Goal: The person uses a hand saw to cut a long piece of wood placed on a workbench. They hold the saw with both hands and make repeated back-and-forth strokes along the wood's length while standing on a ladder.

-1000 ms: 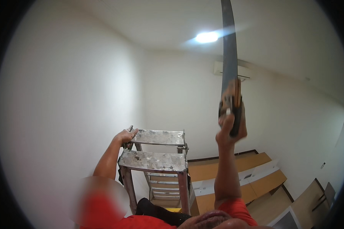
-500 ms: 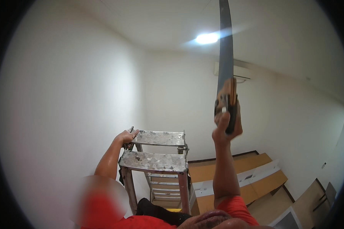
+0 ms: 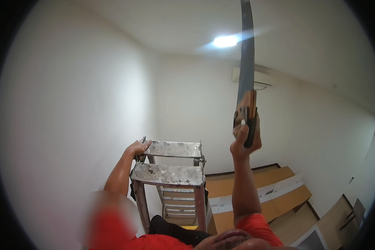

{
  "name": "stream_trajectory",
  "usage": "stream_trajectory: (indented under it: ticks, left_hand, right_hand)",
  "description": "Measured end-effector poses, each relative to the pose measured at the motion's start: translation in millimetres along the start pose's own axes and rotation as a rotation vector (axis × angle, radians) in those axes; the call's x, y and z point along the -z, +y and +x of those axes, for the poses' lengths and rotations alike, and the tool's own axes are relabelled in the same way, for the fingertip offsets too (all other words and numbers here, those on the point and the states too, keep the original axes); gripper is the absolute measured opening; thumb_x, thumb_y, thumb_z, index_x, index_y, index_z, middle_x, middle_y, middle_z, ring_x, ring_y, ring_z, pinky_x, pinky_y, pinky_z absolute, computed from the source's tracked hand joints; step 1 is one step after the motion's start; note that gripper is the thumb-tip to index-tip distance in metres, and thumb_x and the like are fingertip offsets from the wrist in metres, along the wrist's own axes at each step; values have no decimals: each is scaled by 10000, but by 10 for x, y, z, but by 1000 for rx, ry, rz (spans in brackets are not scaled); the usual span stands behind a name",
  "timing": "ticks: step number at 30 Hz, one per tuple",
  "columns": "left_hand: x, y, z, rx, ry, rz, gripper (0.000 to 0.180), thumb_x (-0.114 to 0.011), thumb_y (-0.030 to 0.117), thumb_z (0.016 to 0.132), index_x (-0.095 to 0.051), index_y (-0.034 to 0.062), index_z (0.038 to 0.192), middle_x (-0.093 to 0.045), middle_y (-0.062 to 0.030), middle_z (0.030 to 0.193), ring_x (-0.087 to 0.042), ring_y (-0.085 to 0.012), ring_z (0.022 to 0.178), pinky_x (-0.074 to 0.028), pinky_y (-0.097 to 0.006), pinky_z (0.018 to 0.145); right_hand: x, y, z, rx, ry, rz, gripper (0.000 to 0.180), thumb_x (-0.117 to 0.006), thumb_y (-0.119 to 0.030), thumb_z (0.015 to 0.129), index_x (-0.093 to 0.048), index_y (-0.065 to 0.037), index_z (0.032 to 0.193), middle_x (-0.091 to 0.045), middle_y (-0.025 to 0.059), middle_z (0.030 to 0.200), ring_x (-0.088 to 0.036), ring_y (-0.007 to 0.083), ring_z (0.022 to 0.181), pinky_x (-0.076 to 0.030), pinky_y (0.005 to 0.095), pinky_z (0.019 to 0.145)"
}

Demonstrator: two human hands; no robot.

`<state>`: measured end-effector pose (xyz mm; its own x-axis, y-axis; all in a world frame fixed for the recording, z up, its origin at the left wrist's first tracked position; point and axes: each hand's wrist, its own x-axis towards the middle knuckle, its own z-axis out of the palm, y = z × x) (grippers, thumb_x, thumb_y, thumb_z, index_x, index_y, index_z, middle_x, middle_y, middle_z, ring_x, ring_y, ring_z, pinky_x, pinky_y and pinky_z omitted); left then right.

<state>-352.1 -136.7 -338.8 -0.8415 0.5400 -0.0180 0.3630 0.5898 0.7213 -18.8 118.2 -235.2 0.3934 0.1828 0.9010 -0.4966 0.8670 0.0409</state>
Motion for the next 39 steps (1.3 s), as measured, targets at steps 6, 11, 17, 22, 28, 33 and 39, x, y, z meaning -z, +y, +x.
stream_trajectory:
  ticks: [6,11,17,22,28,33,39]
  left_hand:
    - [37,-10,-40,52,16,117,974,-491,730,924,-252,53,1583,-642,-295,1235,-689,-290,982,-553,-426,857]
    - [204,111,157,15,-5,1,975,-538,680,936,-159,83,1607,-712,-201,940,-641,-205,576,-543,-385,519]
    - [86,72,-45,74,-14,81,969,-498,713,935,-170,102,1612,-714,-221,1050,-648,-182,571,-554,-354,519]
    - [72,-122,96,25,67,92,953,-511,696,942,-190,91,1606,-715,-211,1001,-638,-181,556,-545,-358,496]
    - [30,-11,84,141,-48,53,950,-515,714,929,-232,104,1599,-716,-213,1020,-617,-169,537,-540,-352,491]
    - [59,58,-18,88,-5,64,933,-515,710,932,-270,94,1588,-723,-183,987,-633,-167,554,-551,-373,524]
    - [41,92,-18,106,9,93,869,-507,690,949,-343,90,1556,-690,-110,827,-624,-154,540,-540,-351,500]
  right_hand:
    - [53,28,8,-65,30,11,470,-565,-211,986,-549,129,1309,-668,73,692,-590,84,512,-495,232,480]
    - [-31,204,265,5,-32,-93,446,-543,-183,982,-557,142,1287,-673,79,708,-564,74,500,-478,219,476]
    - [-148,139,13,-22,4,24,384,-541,-222,1006,-608,99,1206,-578,13,673,-509,47,524,-426,206,452]
    - [-56,231,-27,-47,-2,100,423,-512,-204,1007,-560,144,1244,-533,-4,614,-492,81,497,-450,247,463]
    - [176,317,-122,35,2,-123,476,-542,-237,988,-550,148,1268,-622,51,644,-584,101,531,-488,255,464]
    - [946,-2,-537,-59,-59,-223,570,-510,-341,994,-540,150,1282,-648,78,724,-605,136,560,-497,285,483]
    - [2143,-692,-1383,-371,-182,-225,572,-571,-306,983,-497,130,1346,-625,89,740,-569,152,595,-469,282,534]
